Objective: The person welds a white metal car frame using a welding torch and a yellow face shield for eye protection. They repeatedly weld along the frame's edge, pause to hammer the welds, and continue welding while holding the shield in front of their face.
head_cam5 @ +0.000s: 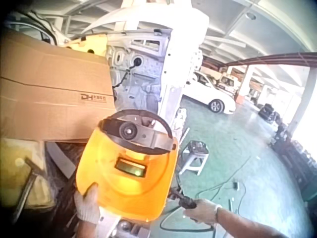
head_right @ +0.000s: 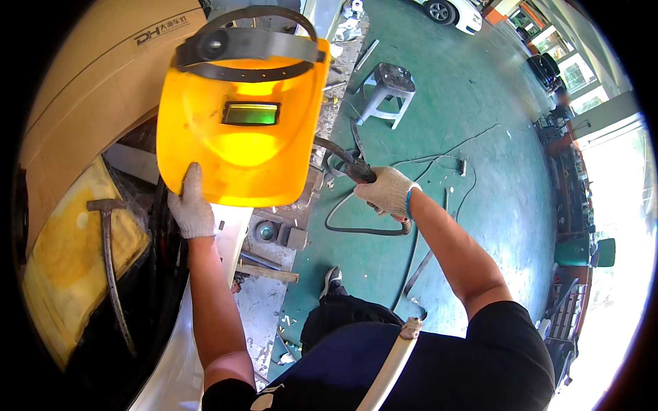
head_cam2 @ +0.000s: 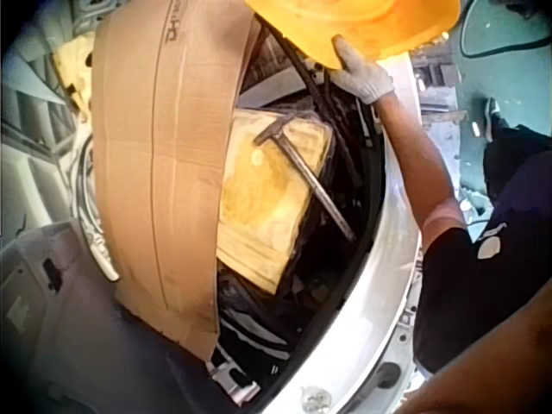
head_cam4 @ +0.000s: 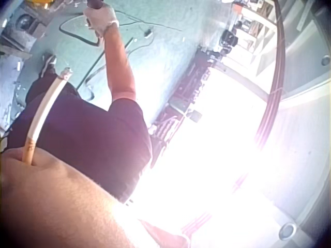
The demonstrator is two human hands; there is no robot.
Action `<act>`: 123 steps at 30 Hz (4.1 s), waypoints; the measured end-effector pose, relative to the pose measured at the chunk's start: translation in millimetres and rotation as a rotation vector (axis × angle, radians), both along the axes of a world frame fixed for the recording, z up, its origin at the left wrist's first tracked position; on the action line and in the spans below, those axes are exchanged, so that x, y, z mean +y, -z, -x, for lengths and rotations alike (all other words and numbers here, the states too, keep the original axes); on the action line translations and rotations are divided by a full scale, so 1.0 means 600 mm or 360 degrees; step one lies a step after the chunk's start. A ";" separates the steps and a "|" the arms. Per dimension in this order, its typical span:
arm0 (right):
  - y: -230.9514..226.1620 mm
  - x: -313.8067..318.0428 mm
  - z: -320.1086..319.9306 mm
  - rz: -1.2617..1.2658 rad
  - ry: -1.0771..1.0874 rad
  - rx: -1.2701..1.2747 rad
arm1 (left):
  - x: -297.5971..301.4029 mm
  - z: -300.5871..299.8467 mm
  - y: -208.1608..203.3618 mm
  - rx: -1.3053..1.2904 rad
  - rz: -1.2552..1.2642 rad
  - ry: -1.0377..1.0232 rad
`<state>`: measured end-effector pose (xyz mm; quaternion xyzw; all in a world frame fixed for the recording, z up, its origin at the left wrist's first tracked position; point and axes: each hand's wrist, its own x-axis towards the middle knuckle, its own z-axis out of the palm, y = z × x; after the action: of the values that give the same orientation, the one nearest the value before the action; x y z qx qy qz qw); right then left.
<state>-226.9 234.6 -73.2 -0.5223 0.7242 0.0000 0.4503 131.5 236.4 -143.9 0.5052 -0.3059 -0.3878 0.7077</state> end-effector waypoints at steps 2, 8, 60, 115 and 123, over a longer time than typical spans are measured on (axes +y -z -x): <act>0.016 -0.001 0.003 0.0074 -0.0013 -0.0122 | -0.004 -0.009 0.004 0.0219 -0.0025 -0.0033; 0.017 0.017 0.000 0.0067 0.0110 -0.0126 | -0.004 0.001 -0.038 0.0742 0.0069 -0.0274; 0.030 0.022 0.019 0.0061 0.0153 -0.0142 | -0.012 -0.005 -0.019 0.0705 0.0142 -0.0343; 0.042 0.058 -0.013 -0.0041 0.0301 -0.0271 | -0.014 -0.021 0.002 0.0711 0.0200 -0.0278; 0.049 0.052 -0.009 -0.0015 0.0263 -0.0239 | -0.012 -0.011 -0.013 0.0709 0.0119 -0.0278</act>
<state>-221.5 265.8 -102.7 -0.4572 0.7289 -0.0728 0.5044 138.3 228.9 -136.1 0.4051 -0.1116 -0.4154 0.8068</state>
